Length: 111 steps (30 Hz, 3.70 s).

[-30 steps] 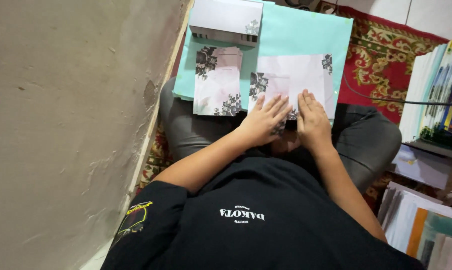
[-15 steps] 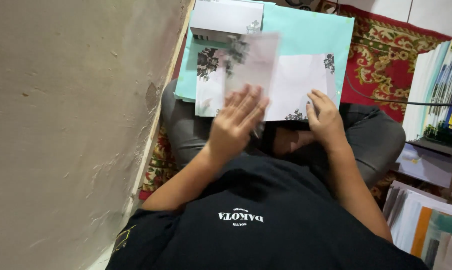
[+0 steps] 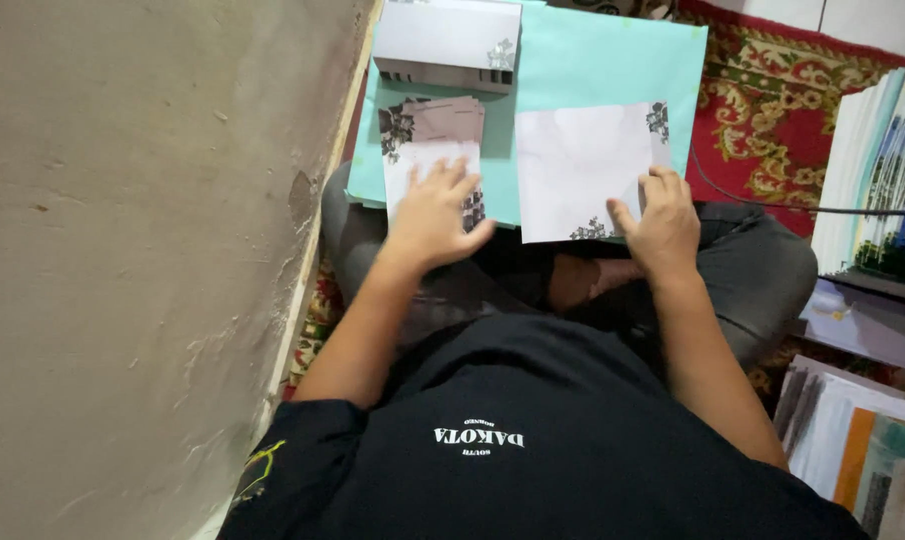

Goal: Organizing and placing printed floral cards into a light blue folder while sitting on the floor.

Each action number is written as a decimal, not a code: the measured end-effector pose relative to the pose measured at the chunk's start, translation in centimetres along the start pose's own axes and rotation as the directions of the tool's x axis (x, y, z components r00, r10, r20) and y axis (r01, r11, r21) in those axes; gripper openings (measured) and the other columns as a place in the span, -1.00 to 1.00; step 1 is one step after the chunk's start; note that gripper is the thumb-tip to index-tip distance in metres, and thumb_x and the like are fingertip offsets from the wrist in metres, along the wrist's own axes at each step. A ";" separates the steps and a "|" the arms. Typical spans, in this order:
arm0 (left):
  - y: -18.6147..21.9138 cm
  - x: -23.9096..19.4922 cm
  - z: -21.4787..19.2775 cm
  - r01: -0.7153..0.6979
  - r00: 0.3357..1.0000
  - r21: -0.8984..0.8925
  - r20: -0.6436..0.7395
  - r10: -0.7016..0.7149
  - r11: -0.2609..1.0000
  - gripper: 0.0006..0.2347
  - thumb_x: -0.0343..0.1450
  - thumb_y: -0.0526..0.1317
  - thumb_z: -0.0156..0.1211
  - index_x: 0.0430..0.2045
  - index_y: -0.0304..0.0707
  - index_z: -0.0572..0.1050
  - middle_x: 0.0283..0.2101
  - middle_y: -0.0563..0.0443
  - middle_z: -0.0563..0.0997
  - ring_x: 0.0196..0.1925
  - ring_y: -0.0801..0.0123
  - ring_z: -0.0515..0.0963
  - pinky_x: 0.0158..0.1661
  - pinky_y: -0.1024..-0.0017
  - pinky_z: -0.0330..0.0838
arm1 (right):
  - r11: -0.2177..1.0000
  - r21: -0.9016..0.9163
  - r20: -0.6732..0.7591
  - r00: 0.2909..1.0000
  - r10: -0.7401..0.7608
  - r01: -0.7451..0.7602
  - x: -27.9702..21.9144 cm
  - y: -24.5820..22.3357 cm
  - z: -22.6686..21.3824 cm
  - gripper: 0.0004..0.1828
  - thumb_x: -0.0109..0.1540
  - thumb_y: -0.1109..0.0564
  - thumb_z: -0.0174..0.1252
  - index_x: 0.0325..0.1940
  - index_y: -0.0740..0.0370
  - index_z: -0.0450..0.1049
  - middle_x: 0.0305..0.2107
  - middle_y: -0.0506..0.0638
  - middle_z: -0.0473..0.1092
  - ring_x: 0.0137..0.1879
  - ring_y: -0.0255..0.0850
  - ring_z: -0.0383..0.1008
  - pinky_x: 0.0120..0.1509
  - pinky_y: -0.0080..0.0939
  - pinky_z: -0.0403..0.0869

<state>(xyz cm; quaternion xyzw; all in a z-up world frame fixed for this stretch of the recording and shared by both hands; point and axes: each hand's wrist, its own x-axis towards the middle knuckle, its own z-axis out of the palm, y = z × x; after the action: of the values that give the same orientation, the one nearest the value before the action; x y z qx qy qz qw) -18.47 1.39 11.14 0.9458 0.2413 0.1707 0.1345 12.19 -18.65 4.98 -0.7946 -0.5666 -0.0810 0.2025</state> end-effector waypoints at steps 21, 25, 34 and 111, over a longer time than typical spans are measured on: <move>8.9 8.0 14.9 -0.094 0.974 0.033 -0.203 0.098 0.995 -0.41 0.36 -0.02 0.03 0.25 -0.45 0.34 0.35 -0.35 0.37 0.42 -0.11 0.35 0.36 -0.09 0.15 | 0.958 0.043 0.126 0.952 0.278 -0.285 0.4 -1.2 -0.3 -0.17 0.15 -0.30 0.40 0.24 0.24 0.24 0.35 0.41 0.16 0.45 0.33 0.19 0.41 0.35 0.31; 8.7 8.0 15.3 -0.104 0.968 0.046 -0.223 0.111 0.994 -0.41 0.34 -0.03 0.02 0.25 -0.45 0.35 0.33 -0.35 0.38 0.40 -0.10 0.36 0.34 -0.08 0.17 | 0.969 -0.019 0.037 0.969 0.245 -0.244 0.4 -2.5 -1.6 -0.13 0.09 -0.24 0.48 0.28 0.20 0.26 0.31 0.36 0.22 0.38 0.29 0.29 0.35 0.28 0.37; 8.3 8.0 14.9 -0.085 0.978 -0.029 -0.196 0.078 0.996 -0.40 0.25 -0.14 0.07 0.23 -0.48 0.36 0.35 -0.33 0.36 0.40 -0.09 0.36 0.33 -0.03 0.19 | 0.758 0.651 -0.093 0.995 0.021 0.045 0.8 -5.8 -5.0 -0.30 0.45 -0.34 -0.16 0.40 0.24 0.38 0.03 0.23 0.51 0.05 0.16 0.55 0.10 0.04 0.50; 5.2 13.1 16.6 0.046 0.998 0.129 -0.047 -0.040 0.991 -0.48 0.48 -0.06 -0.19 0.40 -0.15 0.22 0.48 -0.24 0.20 0.53 -0.11 0.17 0.39 -0.13 0.00 | 0.995 -0.075 0.238 0.970 -0.047 0.066 -1.7 -4.1 3.1 -0.25 0.33 0.04 -0.16 0.65 0.07 0.02 0.57 0.03 -0.02 0.62 0.07 -0.05 0.57 0.20 -0.01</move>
<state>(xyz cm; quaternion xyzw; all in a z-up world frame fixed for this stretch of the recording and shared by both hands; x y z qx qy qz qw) 0.95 0.72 1.22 0.9432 0.2750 0.1726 0.0710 7.46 -17.67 2.55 -0.7898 -0.6052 -0.0151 0.0985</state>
